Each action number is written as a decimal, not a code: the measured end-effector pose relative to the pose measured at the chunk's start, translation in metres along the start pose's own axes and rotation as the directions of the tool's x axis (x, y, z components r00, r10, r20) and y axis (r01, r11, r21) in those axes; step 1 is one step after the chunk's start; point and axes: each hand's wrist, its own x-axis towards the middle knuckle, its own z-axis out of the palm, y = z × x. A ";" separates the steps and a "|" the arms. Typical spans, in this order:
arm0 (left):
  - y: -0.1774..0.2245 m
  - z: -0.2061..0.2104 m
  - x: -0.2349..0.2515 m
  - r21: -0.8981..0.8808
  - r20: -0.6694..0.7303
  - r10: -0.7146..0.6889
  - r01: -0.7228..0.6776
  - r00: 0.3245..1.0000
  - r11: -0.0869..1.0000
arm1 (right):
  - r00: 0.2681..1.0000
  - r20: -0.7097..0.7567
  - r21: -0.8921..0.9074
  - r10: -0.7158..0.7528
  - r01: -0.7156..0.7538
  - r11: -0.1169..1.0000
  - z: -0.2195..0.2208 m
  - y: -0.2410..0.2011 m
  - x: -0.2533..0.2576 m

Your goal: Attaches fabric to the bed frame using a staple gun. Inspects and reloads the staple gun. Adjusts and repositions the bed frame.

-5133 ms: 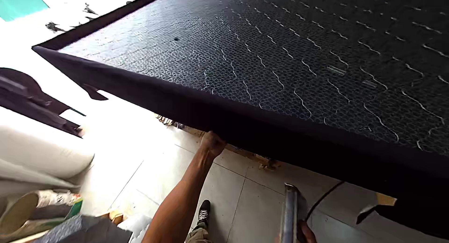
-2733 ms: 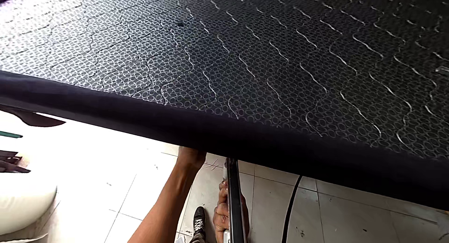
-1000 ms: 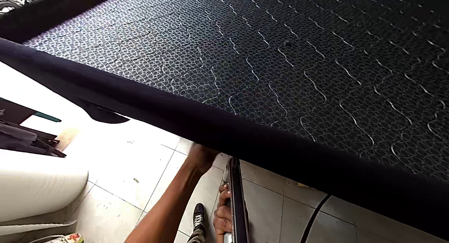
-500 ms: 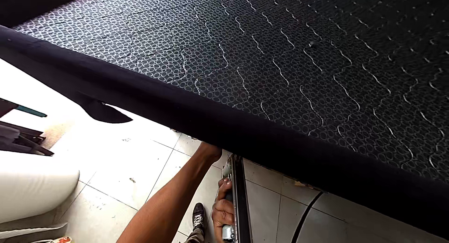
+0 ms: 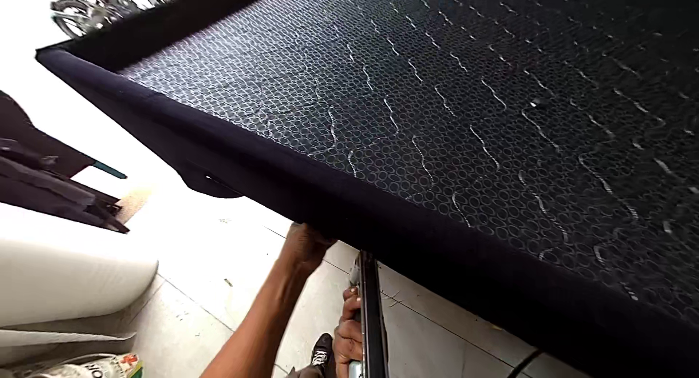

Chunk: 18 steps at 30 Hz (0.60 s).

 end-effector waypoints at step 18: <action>0.060 -0.018 0.038 0.509 0.310 -0.207 0.022 0.928 0.861 | 1.000 -0.003 0.051 0.020 -0.019 0.999 -0.050 0.051 0.079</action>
